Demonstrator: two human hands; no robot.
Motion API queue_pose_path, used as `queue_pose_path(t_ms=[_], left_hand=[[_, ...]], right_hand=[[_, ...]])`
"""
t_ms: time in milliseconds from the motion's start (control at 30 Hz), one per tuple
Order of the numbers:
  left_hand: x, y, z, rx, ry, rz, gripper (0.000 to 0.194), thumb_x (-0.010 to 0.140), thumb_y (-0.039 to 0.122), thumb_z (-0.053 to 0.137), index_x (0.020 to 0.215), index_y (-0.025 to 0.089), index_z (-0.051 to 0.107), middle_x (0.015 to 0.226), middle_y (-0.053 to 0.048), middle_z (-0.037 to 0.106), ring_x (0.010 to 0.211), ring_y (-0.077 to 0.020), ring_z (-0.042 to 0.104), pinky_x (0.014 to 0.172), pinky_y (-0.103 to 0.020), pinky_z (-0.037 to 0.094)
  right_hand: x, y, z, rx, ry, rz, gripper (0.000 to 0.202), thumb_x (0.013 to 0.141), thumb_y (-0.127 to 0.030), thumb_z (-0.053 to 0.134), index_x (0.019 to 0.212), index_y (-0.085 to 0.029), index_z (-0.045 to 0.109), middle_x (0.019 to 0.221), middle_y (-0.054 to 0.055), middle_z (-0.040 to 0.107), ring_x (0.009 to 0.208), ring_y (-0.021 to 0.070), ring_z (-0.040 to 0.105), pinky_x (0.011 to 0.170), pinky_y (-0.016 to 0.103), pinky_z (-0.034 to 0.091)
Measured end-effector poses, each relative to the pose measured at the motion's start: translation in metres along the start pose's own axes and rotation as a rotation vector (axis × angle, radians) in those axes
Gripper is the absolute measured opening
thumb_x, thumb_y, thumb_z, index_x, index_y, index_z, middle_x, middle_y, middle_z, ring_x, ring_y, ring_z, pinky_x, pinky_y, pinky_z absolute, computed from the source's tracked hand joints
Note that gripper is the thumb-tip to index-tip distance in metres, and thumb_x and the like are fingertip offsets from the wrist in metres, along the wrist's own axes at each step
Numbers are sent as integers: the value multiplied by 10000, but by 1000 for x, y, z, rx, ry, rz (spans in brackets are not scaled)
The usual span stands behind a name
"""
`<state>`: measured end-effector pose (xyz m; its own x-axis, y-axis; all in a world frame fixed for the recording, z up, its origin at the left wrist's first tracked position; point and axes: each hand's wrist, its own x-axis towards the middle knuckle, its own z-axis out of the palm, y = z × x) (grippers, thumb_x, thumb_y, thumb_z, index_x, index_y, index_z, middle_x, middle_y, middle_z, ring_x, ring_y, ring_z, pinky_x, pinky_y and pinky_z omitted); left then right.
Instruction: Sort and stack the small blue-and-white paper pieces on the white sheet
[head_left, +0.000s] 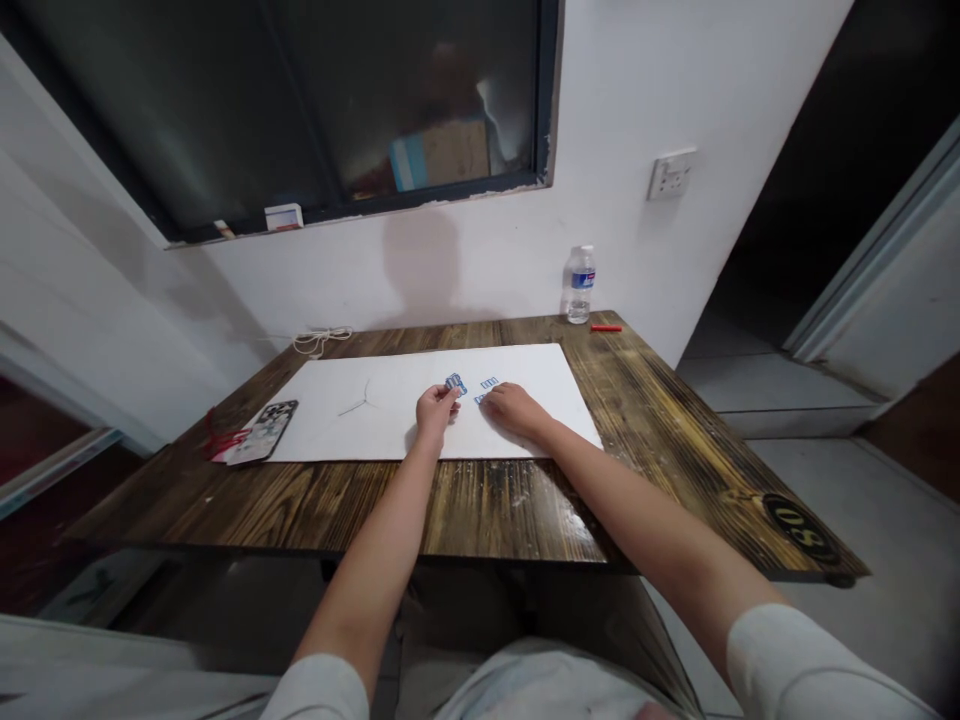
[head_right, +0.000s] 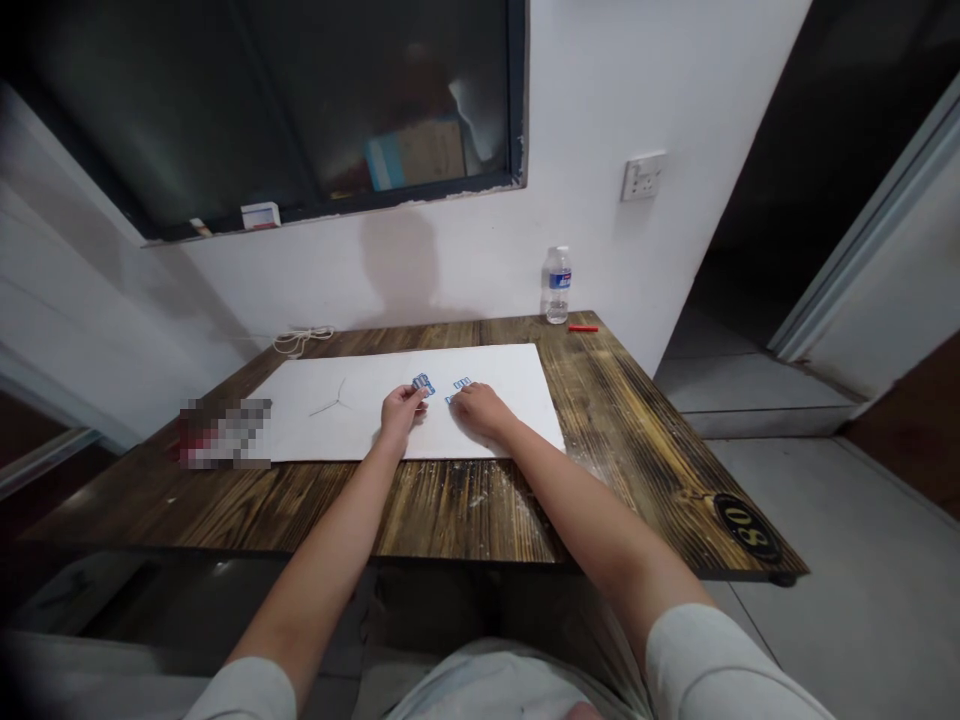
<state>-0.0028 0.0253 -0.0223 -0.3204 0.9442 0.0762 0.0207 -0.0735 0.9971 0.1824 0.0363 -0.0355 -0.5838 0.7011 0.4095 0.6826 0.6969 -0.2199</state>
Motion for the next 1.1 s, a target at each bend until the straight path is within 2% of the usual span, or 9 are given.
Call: queue_pose_path(t_ms=[133, 267, 433, 533, 733, 900, 1000, 1100], left_hand=[[1, -1, 0, 24, 0, -9, 299, 608, 379, 745, 750, 170, 585, 599, 13, 609, 509, -100, 579, 503, -210, 453], [0, 0, 0, 27, 2, -4, 288, 614, 374, 746, 740, 169, 586, 599, 13, 607, 513, -101, 582, 505, -207, 446], [-2, 3, 0, 7, 4, 4, 294, 598, 366, 756, 729, 166, 586, 611, 14, 610, 531, -100, 586, 519, -205, 458], [-2, 4, 1, -7, 0, 0, 294, 589, 355, 761, 730, 162, 590, 626, 9, 617, 532, -98, 585, 508, -200, 456], [-2, 2, 1, 4, -1, 10, 280, 599, 354, 752, 729, 165, 591, 629, 7, 618, 532, -99, 587, 490, -189, 441], [-2, 2, 0, 20, 10, 21, 265, 614, 353, 738, 739, 167, 595, 636, 9, 617, 536, -101, 592, 496, -195, 444], [-2, 3, 0, 24, 6, 22, 265, 618, 354, 736, 745, 167, 599, 640, 5, 623, 538, -99, 590, 507, -199, 450], [-3, 4, 0, 34, 7, 12, 263, 623, 357, 733, 748, 167, 600, 628, 4, 621, 532, -98, 585, 508, -199, 449]], right_hand=[[1, 0, -2, 47, 51, 31, 217, 876, -202, 545, 1000, -199, 723, 937, 73, 711, 901, 216, 582, 808, 310, 398], [-1, 1, -2, 80, 57, 78, 220, 901, -260, 535, 968, -205, 738, 887, 78, 701, 881, 216, 557, 793, 315, 397], [-3, 1, -1, -7, 30, 193, 353, 882, -408, 576, 1180, -237, 663, 1185, 105, 617, 1086, 278, 466, 876, 373, 381], [-3, 0, 0, -38, -15, 192, 360, 876, -457, 579, 1182, -283, 655, 1277, 90, 564, 1174, 304, 397, 904, 409, 360], [-3, -1, -8, -45, -45, 105, 247, 905, -379, 557, 1069, -277, 711, 1177, 69, 635, 1078, 258, 477, 834, 350, 372], [1, -3, -22, -152, -173, -56, 224, 922, -246, 520, 991, -213, 730, 1036, 91, 685, 987, 221, 555, 802, 302, 369], [4, -8, -28, -237, -250, -80, 218, 920, -209, 516, 946, -167, 728, 972, 113, 692, 931, 217, 586, 765, 292, 375], [6, -12, -28, -297, -268, -81, 222, 925, -197, 508, 933, -135, 721, 957, 128, 691, 906, 222, 598, 747, 295, 381]])
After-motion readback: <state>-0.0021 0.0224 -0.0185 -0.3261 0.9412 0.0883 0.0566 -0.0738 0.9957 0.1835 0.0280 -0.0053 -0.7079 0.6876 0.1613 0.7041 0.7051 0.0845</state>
